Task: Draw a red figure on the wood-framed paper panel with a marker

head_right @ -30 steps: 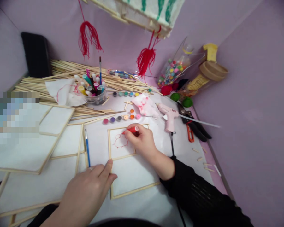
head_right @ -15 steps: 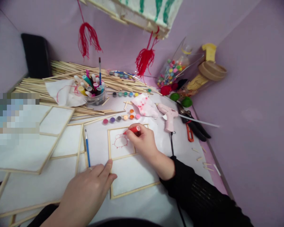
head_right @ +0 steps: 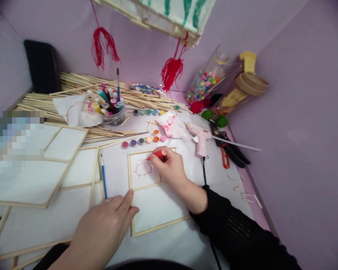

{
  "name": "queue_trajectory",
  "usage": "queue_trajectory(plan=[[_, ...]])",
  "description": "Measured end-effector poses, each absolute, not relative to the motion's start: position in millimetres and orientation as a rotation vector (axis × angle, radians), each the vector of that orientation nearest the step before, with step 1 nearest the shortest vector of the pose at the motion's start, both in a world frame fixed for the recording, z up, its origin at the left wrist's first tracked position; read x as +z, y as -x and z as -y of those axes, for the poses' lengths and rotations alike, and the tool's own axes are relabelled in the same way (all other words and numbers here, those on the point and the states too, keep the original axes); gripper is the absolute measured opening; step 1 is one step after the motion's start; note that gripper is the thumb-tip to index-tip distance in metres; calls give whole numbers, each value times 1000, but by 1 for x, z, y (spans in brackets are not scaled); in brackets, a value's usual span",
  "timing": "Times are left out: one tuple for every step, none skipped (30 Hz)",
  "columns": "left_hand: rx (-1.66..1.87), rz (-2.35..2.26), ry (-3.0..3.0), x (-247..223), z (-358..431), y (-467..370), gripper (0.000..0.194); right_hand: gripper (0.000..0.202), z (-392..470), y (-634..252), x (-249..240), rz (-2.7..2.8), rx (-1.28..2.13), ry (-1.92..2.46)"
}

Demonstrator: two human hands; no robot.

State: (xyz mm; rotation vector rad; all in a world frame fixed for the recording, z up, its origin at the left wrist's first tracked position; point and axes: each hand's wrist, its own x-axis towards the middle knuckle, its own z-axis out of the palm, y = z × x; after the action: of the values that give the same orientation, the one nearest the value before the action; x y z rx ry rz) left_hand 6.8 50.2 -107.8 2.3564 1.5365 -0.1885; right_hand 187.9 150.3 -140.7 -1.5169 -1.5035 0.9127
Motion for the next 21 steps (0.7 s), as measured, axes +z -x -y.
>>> queue_trajectory(plan=[[-196, -1538, -2351, -108, -50, -7, 31, 6, -150, -188, -141, 1503, 913, 1519], [-199, -1541, -2346, -108, -50, -7, 31, 6, -150, -188, -141, 1499, 913, 1518], [-197, -1545, -2342, -108, -50, -7, 31, 5, -150, -189, -141, 1492, 912, 1514], [-192, -1547, -2340, -108, -50, -7, 31, 5, -149, -189, -141, 1485, 910, 1508], [-188, -1548, -2340, -108, -50, -7, 31, 5, -149, -189, -142, 1479, 910, 1499], [-186, -1547, -2343, -108, -50, -7, 31, 5, -149, -189, -142, 1473, 910, 1491], [-188, -1545, -2348, -108, -50, -7, 31, 5, -149, -190, -142, 1472, 912, 1486], [-194, -1544, -2354, -108, -50, -7, 31, 4, -149, -190, -143, 1474, 915, 1484], [-202, -1541, -2361, -108, -50, -7, 32, 4, -149, -190, -143, 1477, 918, 1485], [-209, -1538, -2366, -107, -51, -7, 32, 3, -150, -190, -143, 1479, 920, 1488], [-215, -1534, -2372, -107, -51, -7, 32, 3, -150, -190, -142, 1478, 918, 1493], [-219, -1530, -2376, -107, -51, -8, 32, 3, -149, -190, -142, 1473, 916, 1497], [-223, -1528, -2378, -107, -51, -8, 32, 2, -149, -190, -142, 1465, 914, 1499], [-224, -1527, -2379, -107, -51, -7, 32, 2, -149, -190, -142, 1454, 914, 1497], [-219, -1526, -2379, -107, -51, -7, 33, 3, -149, -191, -143, 1444, 916, 1495], [-207, -1527, -2376, -108, -50, -7, 33, 3, -148, -191, -143, 1439, 920, 1490], [-188, -1531, -2371, -109, -50, -6, 33, 3, -148, -191, -143, 1438, 924, 1485], [-168, -1535, -2366, -109, -49, -6, 33, 3, -148, -191, -143, 1440, 927, 1483], [-151, -1541, -2360, -110, -49, -6, 33, 3, -148, -191, -143, 1444, 929, 1481], [-141, -1546, -2357, -110, -48, -6, 33, 2, -148, -191, -144, 1449, 931, 1482], [-142, -1550, -2356, -111, -48, -6, 33, 2, -148, -191, -144, 1451, 932, 1484]])
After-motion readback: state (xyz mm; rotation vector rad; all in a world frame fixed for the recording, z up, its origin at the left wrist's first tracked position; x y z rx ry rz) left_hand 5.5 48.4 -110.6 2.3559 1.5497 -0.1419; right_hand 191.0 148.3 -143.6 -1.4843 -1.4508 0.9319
